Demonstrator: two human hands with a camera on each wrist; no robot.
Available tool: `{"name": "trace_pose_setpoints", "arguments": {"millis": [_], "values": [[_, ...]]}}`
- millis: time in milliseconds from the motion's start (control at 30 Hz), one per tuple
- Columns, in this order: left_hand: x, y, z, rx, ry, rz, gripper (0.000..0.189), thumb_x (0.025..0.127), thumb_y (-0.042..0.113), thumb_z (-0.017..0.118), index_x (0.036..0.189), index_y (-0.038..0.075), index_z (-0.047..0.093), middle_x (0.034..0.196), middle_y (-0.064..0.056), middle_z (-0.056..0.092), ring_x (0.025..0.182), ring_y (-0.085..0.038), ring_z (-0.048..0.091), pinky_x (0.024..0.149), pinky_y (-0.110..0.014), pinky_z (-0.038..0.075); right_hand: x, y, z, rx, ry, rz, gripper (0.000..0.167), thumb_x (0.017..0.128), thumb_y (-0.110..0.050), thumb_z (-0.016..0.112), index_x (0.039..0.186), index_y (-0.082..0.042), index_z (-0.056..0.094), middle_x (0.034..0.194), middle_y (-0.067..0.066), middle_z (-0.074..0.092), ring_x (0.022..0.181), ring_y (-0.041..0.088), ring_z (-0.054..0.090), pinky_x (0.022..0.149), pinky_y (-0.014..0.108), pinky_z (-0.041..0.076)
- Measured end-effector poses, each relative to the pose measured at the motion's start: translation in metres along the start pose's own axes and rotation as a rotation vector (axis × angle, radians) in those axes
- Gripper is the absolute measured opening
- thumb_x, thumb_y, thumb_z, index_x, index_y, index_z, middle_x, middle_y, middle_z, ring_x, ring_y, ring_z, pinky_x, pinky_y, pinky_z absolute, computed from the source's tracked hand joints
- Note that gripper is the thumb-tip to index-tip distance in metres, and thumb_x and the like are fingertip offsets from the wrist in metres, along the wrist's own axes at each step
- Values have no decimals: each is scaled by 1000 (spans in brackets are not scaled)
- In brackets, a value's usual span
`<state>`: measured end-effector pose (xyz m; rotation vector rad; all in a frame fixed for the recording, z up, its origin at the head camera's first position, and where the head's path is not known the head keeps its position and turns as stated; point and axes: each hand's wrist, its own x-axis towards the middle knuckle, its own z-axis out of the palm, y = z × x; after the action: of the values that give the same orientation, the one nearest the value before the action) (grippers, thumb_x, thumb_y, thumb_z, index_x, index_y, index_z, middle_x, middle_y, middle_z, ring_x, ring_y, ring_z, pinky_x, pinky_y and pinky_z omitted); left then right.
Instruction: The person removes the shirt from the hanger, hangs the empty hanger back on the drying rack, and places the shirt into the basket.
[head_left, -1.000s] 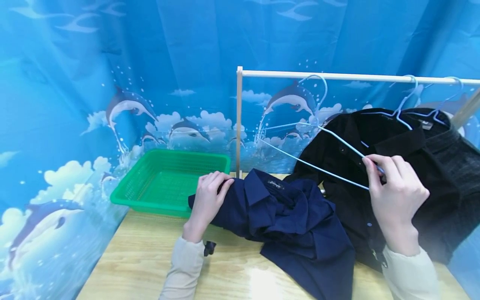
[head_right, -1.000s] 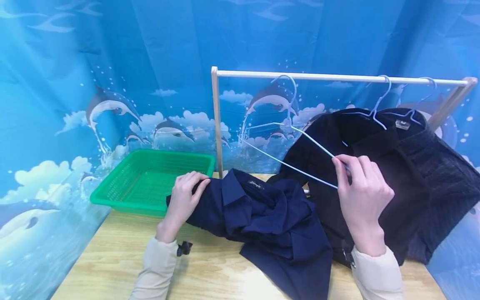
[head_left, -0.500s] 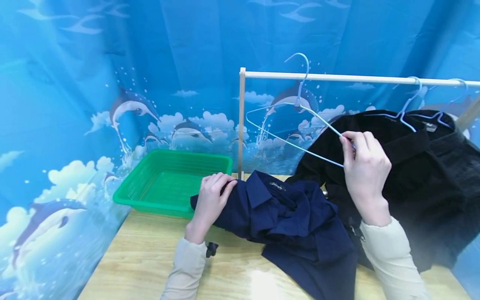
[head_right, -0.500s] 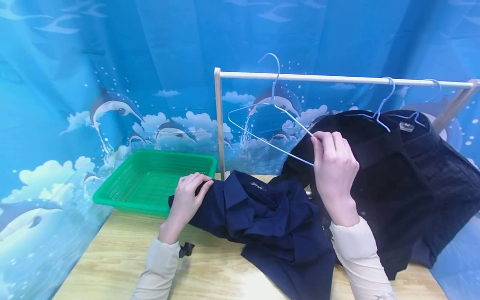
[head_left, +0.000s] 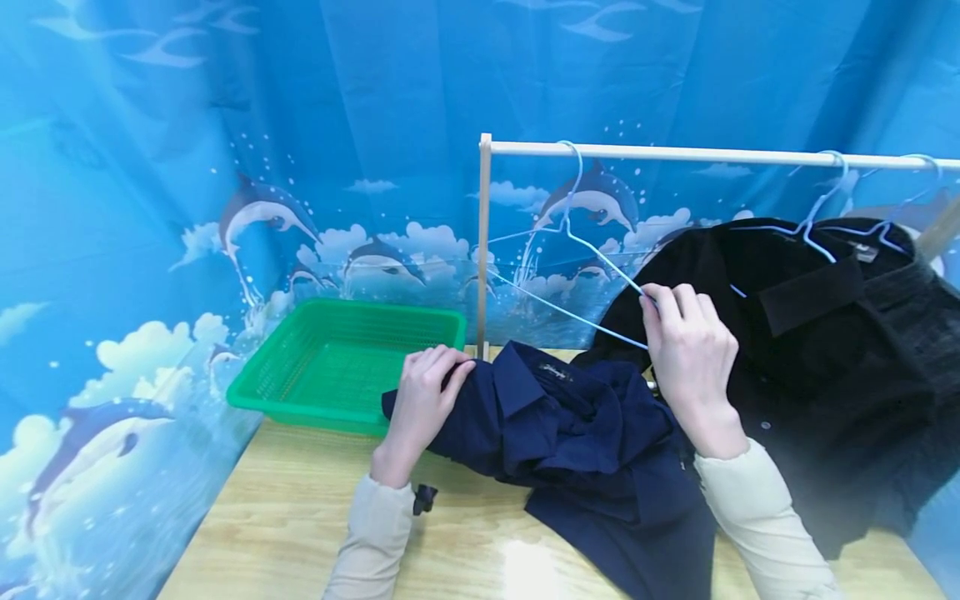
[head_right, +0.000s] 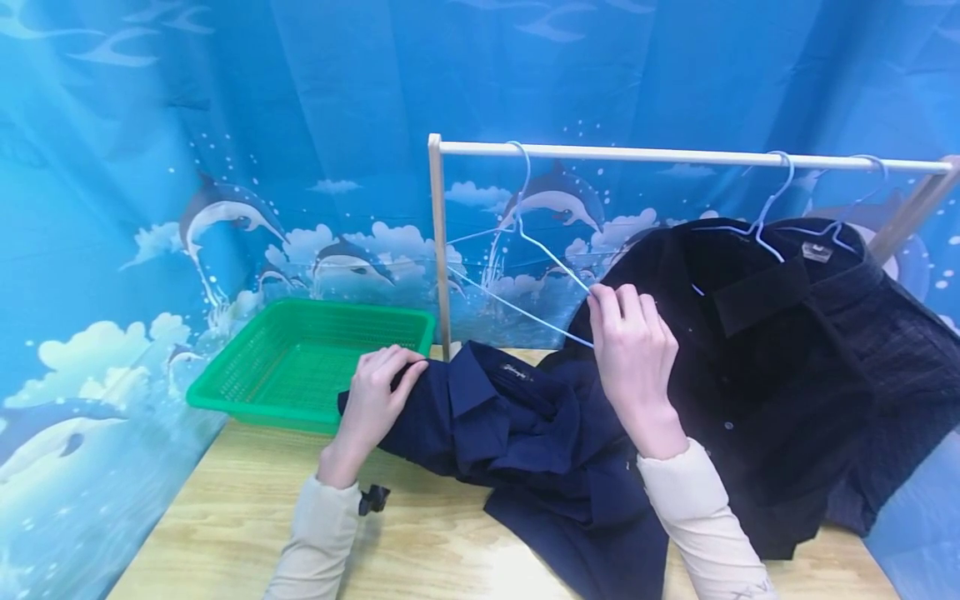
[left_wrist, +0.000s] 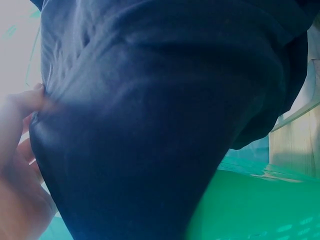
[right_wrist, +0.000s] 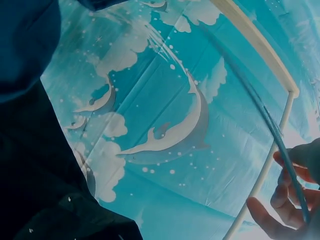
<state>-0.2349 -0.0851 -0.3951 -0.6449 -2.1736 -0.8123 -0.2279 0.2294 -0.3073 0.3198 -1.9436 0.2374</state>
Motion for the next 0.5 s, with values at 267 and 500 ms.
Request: {"name": "trace_pose_setpoints", "arguments": {"millis": [267, 500], "values": [[0, 2, 0, -1, -4, -3, 14, 100, 22, 65, 96, 11, 73, 89, -1, 70, 84, -22, 67, 88, -46, 48, -2, 1, -4, -46, -2, -80, 17, 96, -12, 72, 111, -4, 72, 90, 17, 63, 74, 37, 55, 53, 42, 43], [0, 4, 1, 8, 3, 13, 13, 100, 22, 66, 96, 12, 73, 90, -2, 70, 84, -22, 67, 87, -46, 48, -9, 4, -15, -52, 6, -102, 21, 96, -17, 71, 114, -7, 74, 92, 19, 66, 77, 39, 57, 57, 45, 47]]}}
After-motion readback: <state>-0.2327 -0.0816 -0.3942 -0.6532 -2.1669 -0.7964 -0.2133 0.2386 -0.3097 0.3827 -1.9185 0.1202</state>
